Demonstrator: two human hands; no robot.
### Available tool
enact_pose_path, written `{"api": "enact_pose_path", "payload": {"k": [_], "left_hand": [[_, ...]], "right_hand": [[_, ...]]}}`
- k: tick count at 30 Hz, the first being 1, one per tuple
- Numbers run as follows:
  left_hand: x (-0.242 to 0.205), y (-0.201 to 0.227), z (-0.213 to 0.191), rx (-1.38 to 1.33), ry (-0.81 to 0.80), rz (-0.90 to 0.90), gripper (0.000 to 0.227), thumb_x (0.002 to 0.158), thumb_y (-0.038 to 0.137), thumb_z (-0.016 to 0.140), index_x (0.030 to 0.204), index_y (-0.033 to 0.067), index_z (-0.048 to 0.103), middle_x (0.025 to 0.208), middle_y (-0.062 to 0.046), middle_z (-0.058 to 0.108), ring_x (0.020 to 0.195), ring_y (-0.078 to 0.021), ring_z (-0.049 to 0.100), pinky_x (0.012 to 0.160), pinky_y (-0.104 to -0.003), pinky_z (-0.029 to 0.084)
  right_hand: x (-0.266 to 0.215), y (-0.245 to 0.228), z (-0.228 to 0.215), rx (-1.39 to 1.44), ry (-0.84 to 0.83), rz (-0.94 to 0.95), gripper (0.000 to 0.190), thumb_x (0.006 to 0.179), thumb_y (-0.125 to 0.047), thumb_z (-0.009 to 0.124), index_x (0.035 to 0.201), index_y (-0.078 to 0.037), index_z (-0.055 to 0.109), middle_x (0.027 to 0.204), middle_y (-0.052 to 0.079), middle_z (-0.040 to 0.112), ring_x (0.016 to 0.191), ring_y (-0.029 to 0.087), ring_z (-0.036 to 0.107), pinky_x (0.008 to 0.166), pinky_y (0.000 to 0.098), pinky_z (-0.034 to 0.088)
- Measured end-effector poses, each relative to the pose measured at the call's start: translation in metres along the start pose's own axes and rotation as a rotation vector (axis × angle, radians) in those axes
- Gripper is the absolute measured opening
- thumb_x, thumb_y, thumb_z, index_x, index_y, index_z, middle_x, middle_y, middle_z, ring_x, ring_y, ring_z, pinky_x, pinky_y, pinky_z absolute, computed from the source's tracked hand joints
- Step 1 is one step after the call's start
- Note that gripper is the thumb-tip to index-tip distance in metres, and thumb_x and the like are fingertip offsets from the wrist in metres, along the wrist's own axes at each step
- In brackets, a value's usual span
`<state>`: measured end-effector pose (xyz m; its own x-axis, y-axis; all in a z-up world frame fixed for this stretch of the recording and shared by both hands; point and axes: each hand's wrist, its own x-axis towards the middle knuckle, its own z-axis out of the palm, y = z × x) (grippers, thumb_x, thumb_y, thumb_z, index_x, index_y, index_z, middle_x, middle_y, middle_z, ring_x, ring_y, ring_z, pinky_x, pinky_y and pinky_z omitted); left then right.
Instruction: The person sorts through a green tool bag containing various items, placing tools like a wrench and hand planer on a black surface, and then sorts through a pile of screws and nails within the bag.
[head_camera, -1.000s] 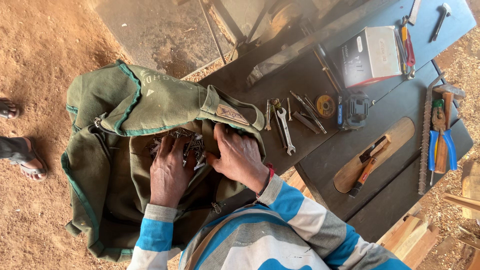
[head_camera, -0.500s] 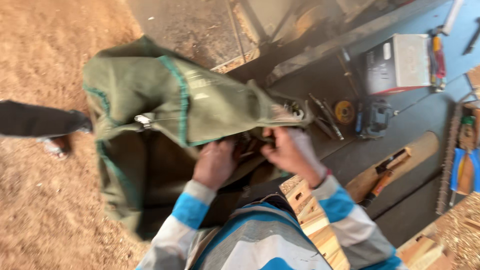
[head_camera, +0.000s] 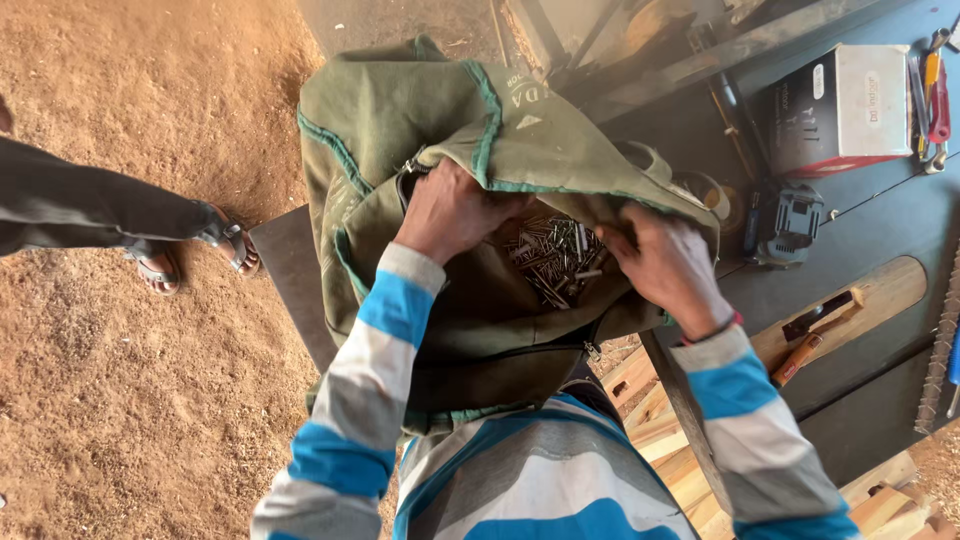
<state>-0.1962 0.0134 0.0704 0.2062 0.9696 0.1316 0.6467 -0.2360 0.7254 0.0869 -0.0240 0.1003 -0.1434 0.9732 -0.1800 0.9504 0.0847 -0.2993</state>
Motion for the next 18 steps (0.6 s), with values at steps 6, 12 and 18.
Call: {"api": "enact_pose_path", "payload": {"k": [6,12,18], "left_hand": [[-0.023,-0.022,0.031,0.282,-0.055,0.2,0.072,0.065,0.058,0.082,0.119,0.0122,0.073,0.139,-0.018,0.057,0.13,-0.0371,0.052,0.102,-0.054,0.042],[-0.054,-0.052,0.033,0.464,-0.297,0.061,0.083,0.066,0.063,0.078,0.133,0.0164,0.063,0.141,-0.015,0.054,0.135,-0.0363,0.047,0.11,-0.057,0.033],[-0.06,-0.036,0.009,0.512,-0.37,0.091,0.074,0.065,0.052,0.079,0.129,0.0167,0.064,0.137,-0.012,0.059,0.133,-0.0347,0.049,0.11,-0.059,0.034]], "right_hand": [[0.011,-0.006,0.014,0.035,0.051,-0.039,0.033,0.105,-0.036,0.065,0.098,-0.004,0.065,0.083,0.022,0.069,0.082,0.044,0.066,0.07,0.0521,0.052],[0.021,0.012,0.031,0.334,0.118,-0.196,0.029,0.103,-0.033,0.061,0.122,-0.011,0.067,0.102,0.02,0.072,0.092,0.041,0.071,0.074,0.0498,0.055],[0.031,0.023,0.047,0.008,0.087,0.017,0.028,0.101,-0.034,0.067,0.12,-0.013,0.068,0.099,0.021,0.073,0.089,0.043,0.07,0.075,0.0526,0.055]]}}
